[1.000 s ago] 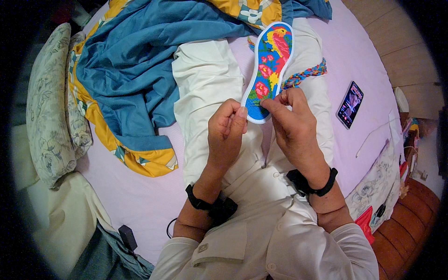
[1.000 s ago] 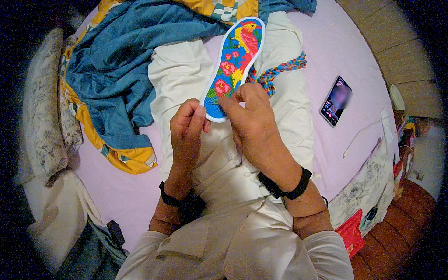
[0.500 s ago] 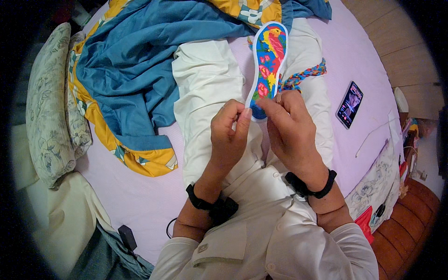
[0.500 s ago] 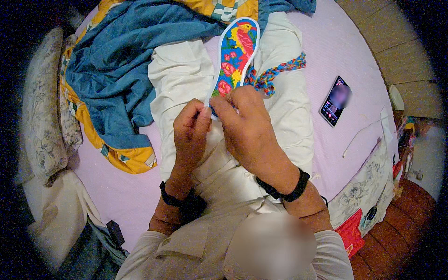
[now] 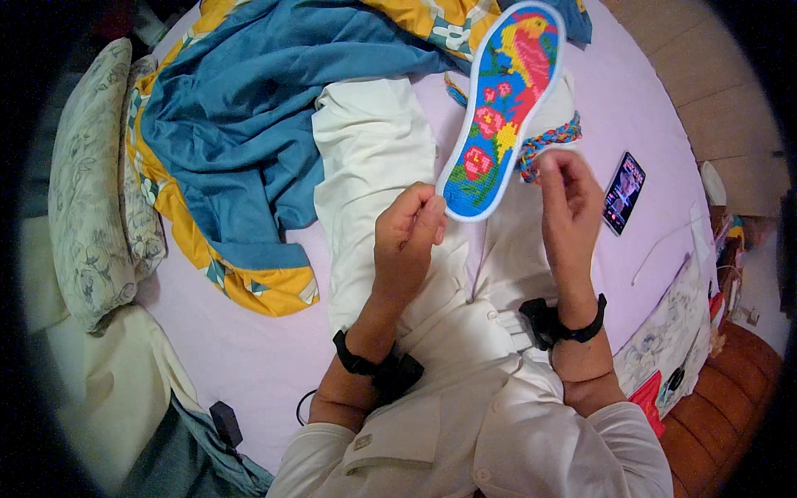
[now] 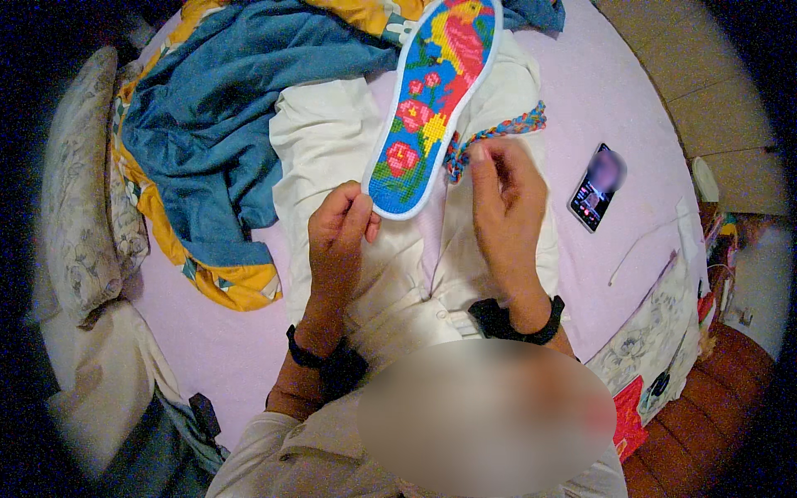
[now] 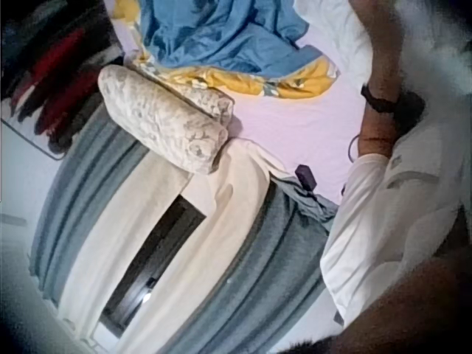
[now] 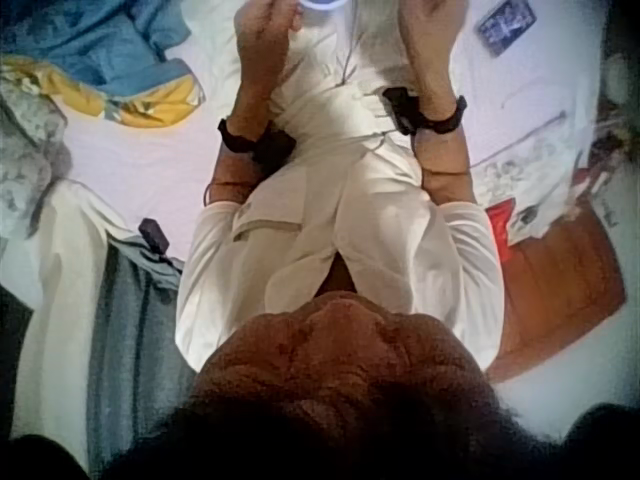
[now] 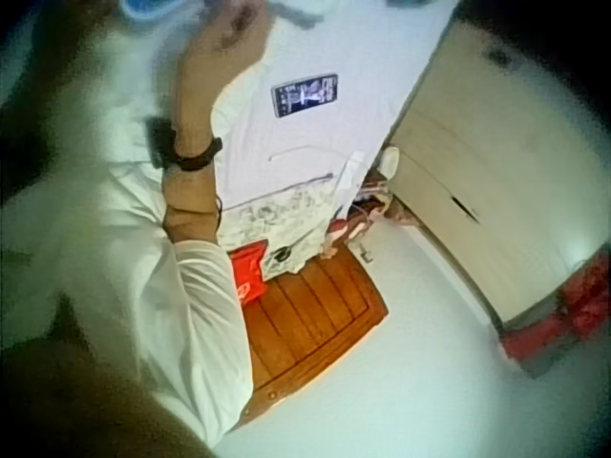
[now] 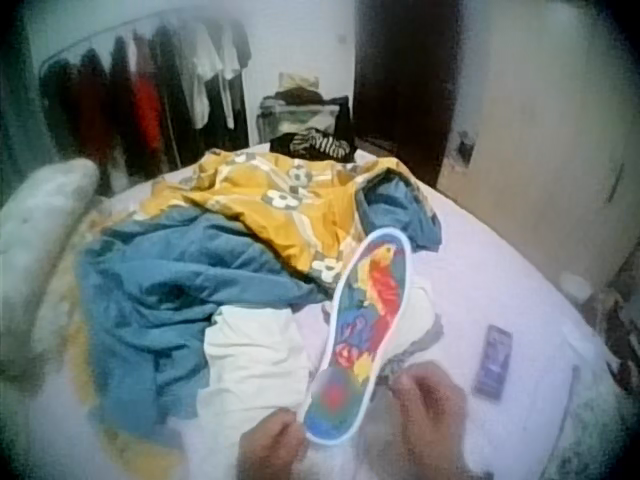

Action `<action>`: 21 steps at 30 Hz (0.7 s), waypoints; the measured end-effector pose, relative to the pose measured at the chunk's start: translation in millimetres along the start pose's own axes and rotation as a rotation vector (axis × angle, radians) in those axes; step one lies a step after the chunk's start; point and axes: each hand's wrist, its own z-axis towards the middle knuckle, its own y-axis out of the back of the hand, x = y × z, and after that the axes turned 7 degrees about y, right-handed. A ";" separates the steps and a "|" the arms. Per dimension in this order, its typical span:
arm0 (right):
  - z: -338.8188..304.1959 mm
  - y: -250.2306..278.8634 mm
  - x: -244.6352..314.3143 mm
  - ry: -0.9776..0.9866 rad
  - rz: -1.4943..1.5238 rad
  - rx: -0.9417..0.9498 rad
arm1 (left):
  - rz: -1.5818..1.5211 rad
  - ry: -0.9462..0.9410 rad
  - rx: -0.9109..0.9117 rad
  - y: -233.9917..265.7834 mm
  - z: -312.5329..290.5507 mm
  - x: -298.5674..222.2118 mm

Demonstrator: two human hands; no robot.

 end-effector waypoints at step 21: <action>-21.9 -27.0 -42.4 -0.844 1.434 0.253 | 0.009 0.047 0.207 4.4 -1.0 3.2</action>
